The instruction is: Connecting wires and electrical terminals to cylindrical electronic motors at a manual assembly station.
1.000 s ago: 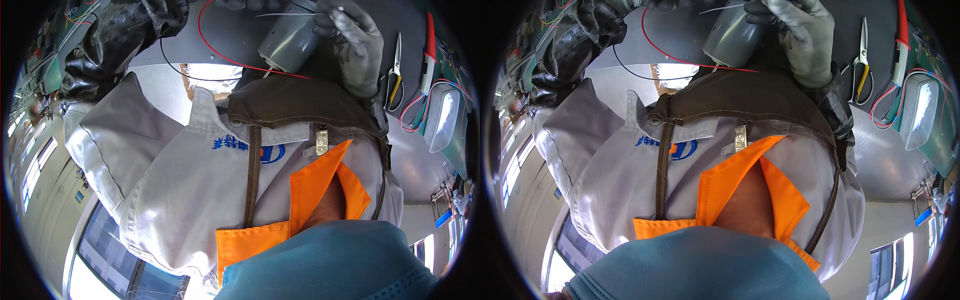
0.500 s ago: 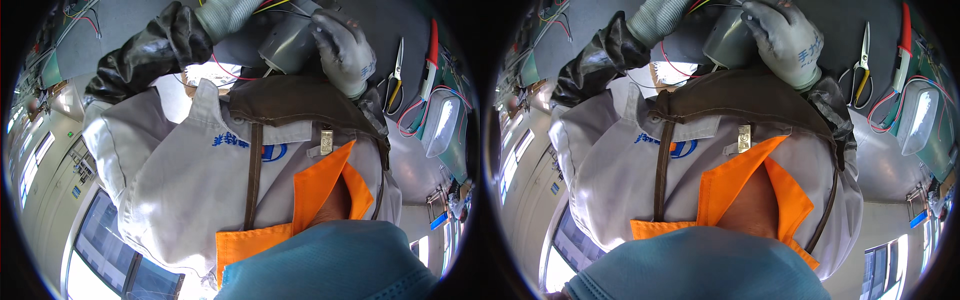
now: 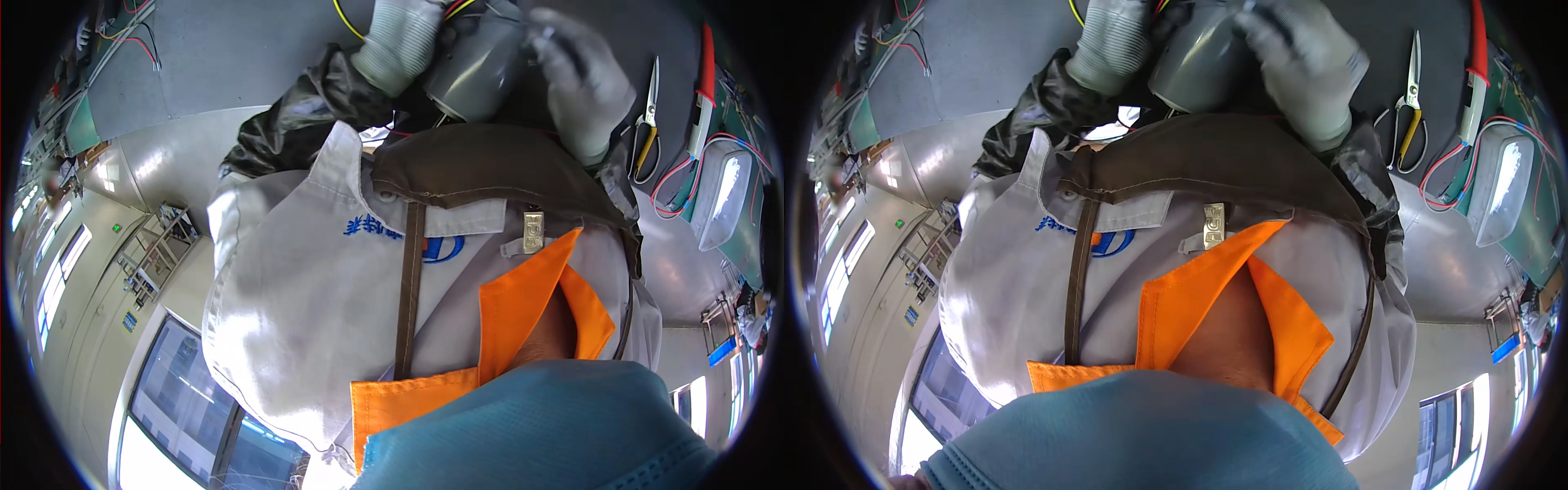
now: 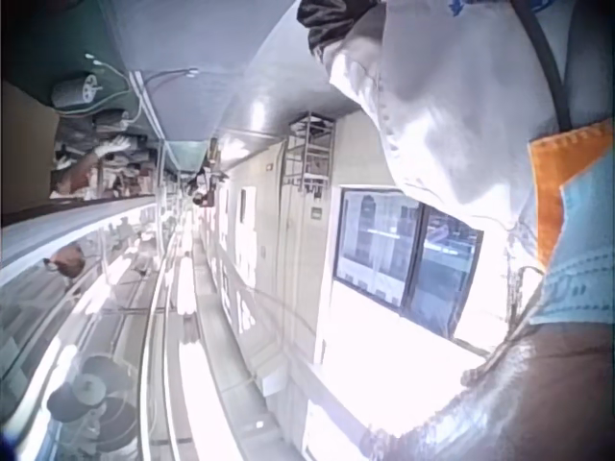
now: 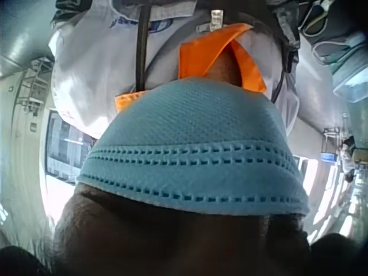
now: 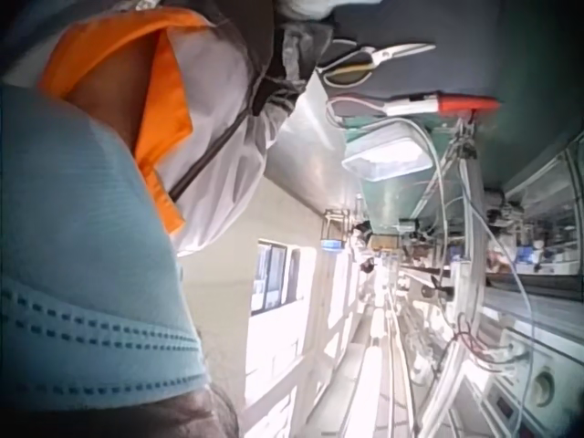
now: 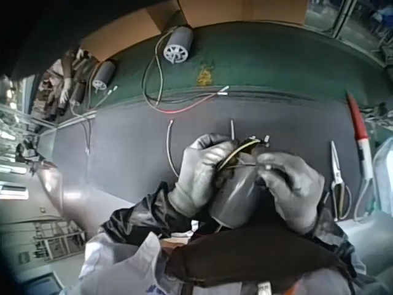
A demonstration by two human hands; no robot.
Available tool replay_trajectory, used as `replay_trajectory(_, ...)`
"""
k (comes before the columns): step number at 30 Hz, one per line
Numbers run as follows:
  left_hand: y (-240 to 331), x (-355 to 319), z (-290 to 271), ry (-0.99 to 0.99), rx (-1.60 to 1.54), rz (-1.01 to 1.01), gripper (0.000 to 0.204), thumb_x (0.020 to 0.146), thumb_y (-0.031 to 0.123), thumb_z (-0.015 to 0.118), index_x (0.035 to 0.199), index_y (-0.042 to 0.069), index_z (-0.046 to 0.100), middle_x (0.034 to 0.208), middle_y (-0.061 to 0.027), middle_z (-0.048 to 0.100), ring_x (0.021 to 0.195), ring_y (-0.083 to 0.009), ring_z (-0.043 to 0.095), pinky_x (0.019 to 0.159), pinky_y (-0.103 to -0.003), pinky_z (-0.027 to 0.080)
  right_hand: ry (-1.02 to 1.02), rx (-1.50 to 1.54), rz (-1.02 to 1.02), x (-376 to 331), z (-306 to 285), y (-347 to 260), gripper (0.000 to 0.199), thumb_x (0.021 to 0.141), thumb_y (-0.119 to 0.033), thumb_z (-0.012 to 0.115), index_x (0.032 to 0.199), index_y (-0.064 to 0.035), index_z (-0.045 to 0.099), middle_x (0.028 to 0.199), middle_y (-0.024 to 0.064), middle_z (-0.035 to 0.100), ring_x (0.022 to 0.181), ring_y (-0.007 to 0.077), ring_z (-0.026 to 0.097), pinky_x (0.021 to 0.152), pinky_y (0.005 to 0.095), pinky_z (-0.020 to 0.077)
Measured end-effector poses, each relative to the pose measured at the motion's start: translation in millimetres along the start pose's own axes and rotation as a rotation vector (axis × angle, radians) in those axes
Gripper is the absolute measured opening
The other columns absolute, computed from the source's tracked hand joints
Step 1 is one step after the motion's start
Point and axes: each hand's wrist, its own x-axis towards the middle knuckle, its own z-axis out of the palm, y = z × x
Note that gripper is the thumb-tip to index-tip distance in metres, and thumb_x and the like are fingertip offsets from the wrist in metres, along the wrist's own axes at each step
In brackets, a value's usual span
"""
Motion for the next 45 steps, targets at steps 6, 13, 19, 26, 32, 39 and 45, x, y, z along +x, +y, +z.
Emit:
replay_trajectory(6,-18,16,25,0.241,-0.075,0.096,0.01,0.096,0.004,0.071,0.104,-0.002,0.072,0.09,-0.0001,0.071,0.075,-0.003,0.06,0.066,-0.018,0.048,0.176,0.745,0.674,27,-5,7,0.033,0.095,-0.002,0.068,0.128,0.0024,0.063,0.095,0.0079,0.073,0.067,0.0123,0.067,0.059,0.0235,0.0526)
replay_trajectory(13,-25,15,25,0.152,-0.103,0.124,0.013,0.095,0.0,0.071,0.106,-0.004,0.072,0.093,0.0016,0.068,0.081,-0.0046,0.059,0.073,-0.02,0.05,0.097,0.766,0.654,33,-13,-1,0.043,0.096,-0.005,0.067,0.138,0.0009,0.058,0.09,0.0051,0.071,0.065,0.0092,0.064,0.057,0.0219,0.0503)
replay_trajectory(19,-24,20,39,0.139,-0.048,0.144,0.011,0.094,-0.001,0.071,0.105,-0.004,0.073,0.093,0.0005,0.069,0.083,-0.0049,0.06,0.074,-0.021,0.051,-0.175,0.663,0.817,47,-38,-2,0.044,0.095,-0.004,0.065,0.138,0.0028,0.057,0.089,0.0051,0.071,0.064,0.0078,0.061,0.055,0.0213,0.0478)
replay_trajectory(26,-21,28,59,0.142,0.103,0.224,0.012,0.094,0.0,0.071,0.105,-0.005,0.072,0.095,-0.0002,0.07,0.085,-0.0057,0.062,0.076,-0.022,0.052,-0.355,0.499,0.777,50,-57,7,0.046,0.095,-0.009,0.066,0.138,0.0048,0.057,0.087,0.0042,0.071,0.059,0.0069,0.059,0.053,0.0211,0.0453)
replay_trajectory(32,-14,25,50,0.139,0.498,0.473,0.012,0.092,0.0,0.073,0.103,-0.005,0.074,0.094,-0.0016,0.071,0.086,-0.0068,0.063,0.077,-0.023,0.053,-0.153,0.713,0.675,33,-52,9,0.044,0.097,-0.014,0.066,0.136,0.0047,0.059,0.084,0.0026,0.071,0.056,0.0059,0.057,0.051,0.0198,0.0436)
replay_trajectory(39,-18,32,49,0.134,0.212,0.275,0.013,0.091,0.002,0.073,0.102,-0.005,0.074,0.097,-0.0032,0.072,0.088,-0.0074,0.064,0.078,-0.024,0.053,-0.353,0.559,0.787,58,-55,5,0.042,0.096,-0.013,0.069,0.133,0.0044,0.061,0.082,0.0011,0.069,0.054,0.0053,0.056,0.05,0.0203,0.0429)
replay_trajectory(45,-20,33,42,0.108,0.121,0.304,0.017,0.093,0.0,0.069,0.109,-0.004,0.073,0.096,-0.0018,0.071,0.088,-0.0067,0.063,0.079,-0.024,0.053,-0.287,0.015,0.53,64,-40,2,0.023,0.093,-0.012,0.07,0.111,0.0018,0.073,0.084,0.0077,0.073,0.064,0.0131,0.065,0.058,0.0275,0.05)
